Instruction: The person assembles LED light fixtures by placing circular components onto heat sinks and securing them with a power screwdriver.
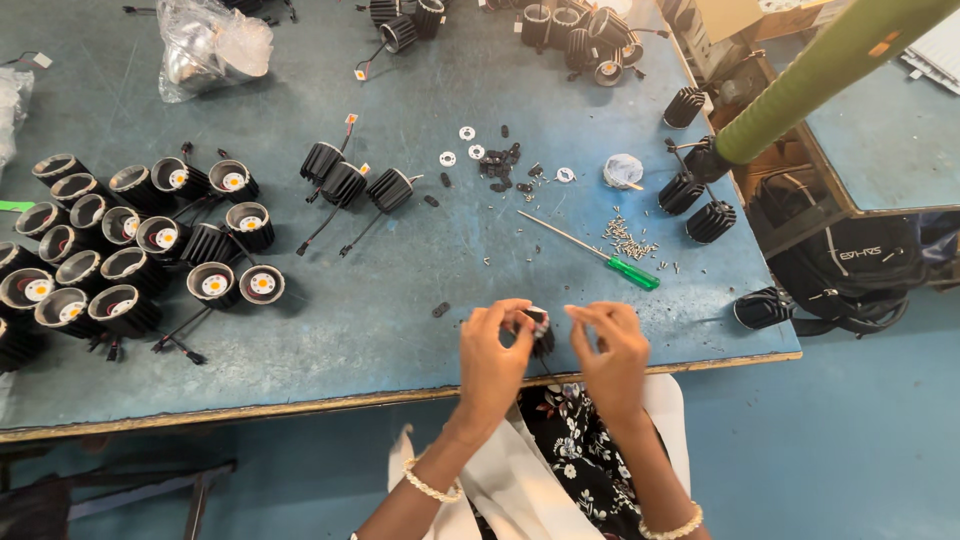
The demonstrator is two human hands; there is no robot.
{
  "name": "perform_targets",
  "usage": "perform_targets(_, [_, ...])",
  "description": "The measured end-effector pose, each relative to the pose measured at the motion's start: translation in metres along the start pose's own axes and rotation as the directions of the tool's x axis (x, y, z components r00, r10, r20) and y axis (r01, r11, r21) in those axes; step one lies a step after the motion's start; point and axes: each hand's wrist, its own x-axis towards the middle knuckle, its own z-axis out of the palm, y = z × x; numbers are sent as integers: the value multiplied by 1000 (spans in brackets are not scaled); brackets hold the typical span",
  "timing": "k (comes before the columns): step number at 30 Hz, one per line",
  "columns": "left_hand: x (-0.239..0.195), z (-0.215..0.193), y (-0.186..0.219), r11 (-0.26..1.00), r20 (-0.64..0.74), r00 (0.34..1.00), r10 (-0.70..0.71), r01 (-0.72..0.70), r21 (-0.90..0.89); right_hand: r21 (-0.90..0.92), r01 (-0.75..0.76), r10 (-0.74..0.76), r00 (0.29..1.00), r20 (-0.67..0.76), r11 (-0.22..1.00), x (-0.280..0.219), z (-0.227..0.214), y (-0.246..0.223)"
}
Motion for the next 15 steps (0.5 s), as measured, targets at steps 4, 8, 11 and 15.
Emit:
perform_targets(4, [5,-9,-3,1000,3,1000,-9,9,-13,218,-258,224,960,165,941,6,-11,8])
perform_targets(8, [-1,0,4,991,15,997,-71,72,-108,397,-314,220,939,265,862,-5,3,-5])
perform_targets(11, [-2,1,8,986,23,995,-101,103,-133,393,-325,256,942,219,860,-9,12,-14])
perform_targets(15, [-4,-2,6,994,2,998,-62,62,-95,400,-289,238,956,175,870,-9,15,-17])
